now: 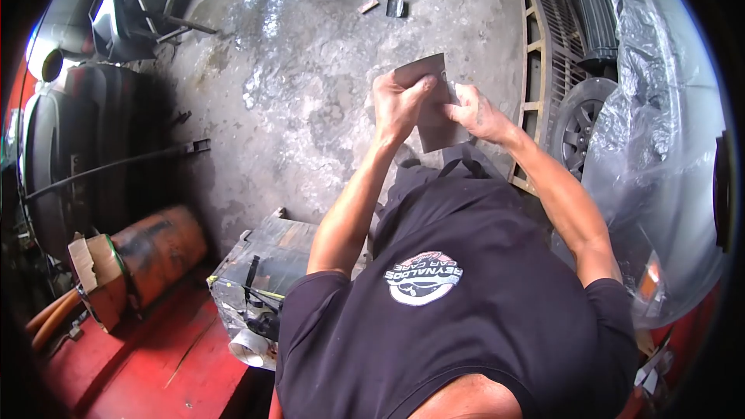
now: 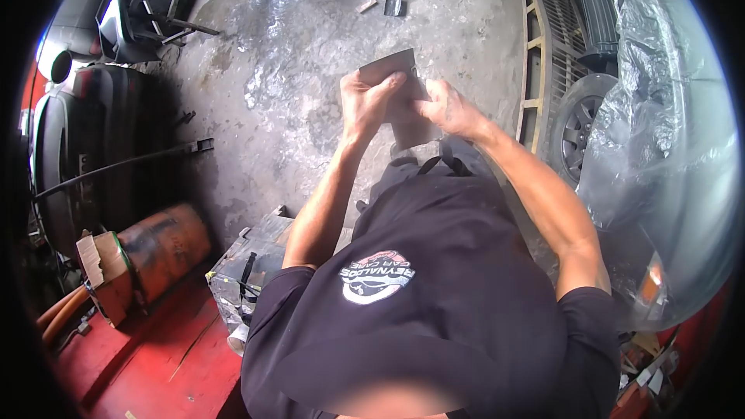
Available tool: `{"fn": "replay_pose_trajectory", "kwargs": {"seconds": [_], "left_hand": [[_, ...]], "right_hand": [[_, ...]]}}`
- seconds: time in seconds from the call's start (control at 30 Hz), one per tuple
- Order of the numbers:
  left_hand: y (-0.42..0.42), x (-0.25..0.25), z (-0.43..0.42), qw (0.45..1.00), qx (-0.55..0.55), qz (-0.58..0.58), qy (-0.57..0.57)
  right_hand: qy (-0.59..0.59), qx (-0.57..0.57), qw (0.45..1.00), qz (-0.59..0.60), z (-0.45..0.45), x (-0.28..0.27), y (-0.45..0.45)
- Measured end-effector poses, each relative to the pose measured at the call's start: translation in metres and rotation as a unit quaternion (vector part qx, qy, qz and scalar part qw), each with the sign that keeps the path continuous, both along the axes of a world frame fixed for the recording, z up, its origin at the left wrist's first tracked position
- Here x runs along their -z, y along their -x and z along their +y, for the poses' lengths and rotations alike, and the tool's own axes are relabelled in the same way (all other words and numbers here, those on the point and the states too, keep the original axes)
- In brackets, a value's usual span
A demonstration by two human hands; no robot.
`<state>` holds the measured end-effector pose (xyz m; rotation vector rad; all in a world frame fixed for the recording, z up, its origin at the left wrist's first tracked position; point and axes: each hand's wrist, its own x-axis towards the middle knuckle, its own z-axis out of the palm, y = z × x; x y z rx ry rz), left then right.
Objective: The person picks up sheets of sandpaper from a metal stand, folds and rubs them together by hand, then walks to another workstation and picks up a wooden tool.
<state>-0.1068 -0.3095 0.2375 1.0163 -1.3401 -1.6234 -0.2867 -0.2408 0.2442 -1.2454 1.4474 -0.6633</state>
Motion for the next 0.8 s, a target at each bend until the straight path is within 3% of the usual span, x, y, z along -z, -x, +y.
{"fn": "replay_pose_trajectory", "kwargs": {"seconds": [0.03,0.23,0.27,0.37,0.4,0.47,0.5,0.57,0.73,0.8], "left_hand": [[0.000,-0.004,-0.002,0.999,0.023,-0.017,0.030],[0.004,0.003,-0.019,0.996,0.080,-0.006,-0.042],[0.004,0.010,-0.022,0.998,0.029,0.040,-0.042],[-0.011,0.016,-0.032,0.963,-0.105,0.191,-0.159],[-0.019,0.017,-0.027,0.940,-0.135,0.222,-0.219],[-0.025,0.003,-0.005,0.942,-0.049,0.191,-0.271],[-0.022,0.009,0.006,0.939,-0.001,0.190,-0.288],[-0.015,0.013,0.028,0.929,0.053,0.194,-0.312],[-0.004,0.017,0.035,0.934,0.011,0.206,-0.292],[-0.005,0.014,0.033,0.937,0.005,0.204,-0.282]], "right_hand": [[-0.027,-0.027,0.993,-0.114,-0.003,-0.001,0.001],[-0.074,-0.065,0.992,-0.077,-0.007,0.015,0.023],[-0.072,-0.061,0.993,-0.076,-0.008,0.009,0.027],[-0.033,0.010,0.991,0.128,-0.007,-0.001,0.040],[0.064,0.072,0.992,0.076,-0.002,0.013,0.037],[0.248,0.061,0.947,0.196,0.004,0.013,0.028],[0.248,0.061,0.947,0.193,0.006,0.010,0.026],[0.341,-0.061,0.824,0.448,0.010,0.002,0.024],[0.394,-0.071,0.816,0.416,0.019,-0.012,0.029],[0.357,0.055,0.881,0.305,0.027,-0.018,0.038]]}}
